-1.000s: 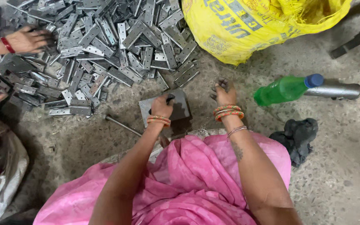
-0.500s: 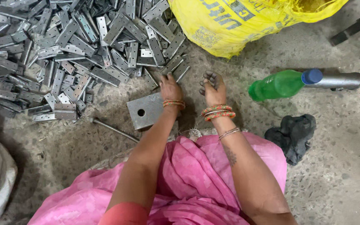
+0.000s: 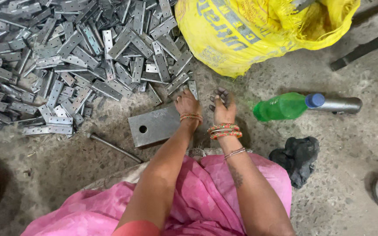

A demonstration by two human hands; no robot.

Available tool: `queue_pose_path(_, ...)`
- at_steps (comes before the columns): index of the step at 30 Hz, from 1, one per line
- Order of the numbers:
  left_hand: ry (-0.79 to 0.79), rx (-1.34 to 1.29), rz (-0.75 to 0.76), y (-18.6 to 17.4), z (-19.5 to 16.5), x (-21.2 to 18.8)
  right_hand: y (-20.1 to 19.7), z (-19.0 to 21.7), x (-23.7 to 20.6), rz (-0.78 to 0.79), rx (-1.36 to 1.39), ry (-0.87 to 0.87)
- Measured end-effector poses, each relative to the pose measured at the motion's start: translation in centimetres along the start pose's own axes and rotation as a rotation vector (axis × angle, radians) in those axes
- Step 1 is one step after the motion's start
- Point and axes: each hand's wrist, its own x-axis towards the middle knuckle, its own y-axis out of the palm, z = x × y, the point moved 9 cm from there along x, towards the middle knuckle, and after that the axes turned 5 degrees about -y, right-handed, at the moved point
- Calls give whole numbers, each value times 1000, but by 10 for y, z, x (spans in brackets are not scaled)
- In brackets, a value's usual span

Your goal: The person sits on the floor and assembles small metal parts by hand. They pick up two metal pieces, align them, and press them together, then place the assembled unit into a nearby bucket. The process is repeated continuously.

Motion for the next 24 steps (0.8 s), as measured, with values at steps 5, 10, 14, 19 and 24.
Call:
queue_pose_path(5,-72,-112,152,34,15,2,-1,-3,1,-16,0,18)
queue_pose_path(10,-222,-444,166,22,48,2,-12,-13,2,-73,-174,-19)
queue_pose_path(14,-318,-679,254,4,54,-9,0,-26,6,-35,-305,78)
queue_pose_path(19,364,-353,-147,-75,4,-70,18,-47,2,170,-399,256)
queue_pose_path(24,351,-627,-134,-109,29,-99,33,-54,-9,329,-104,314)
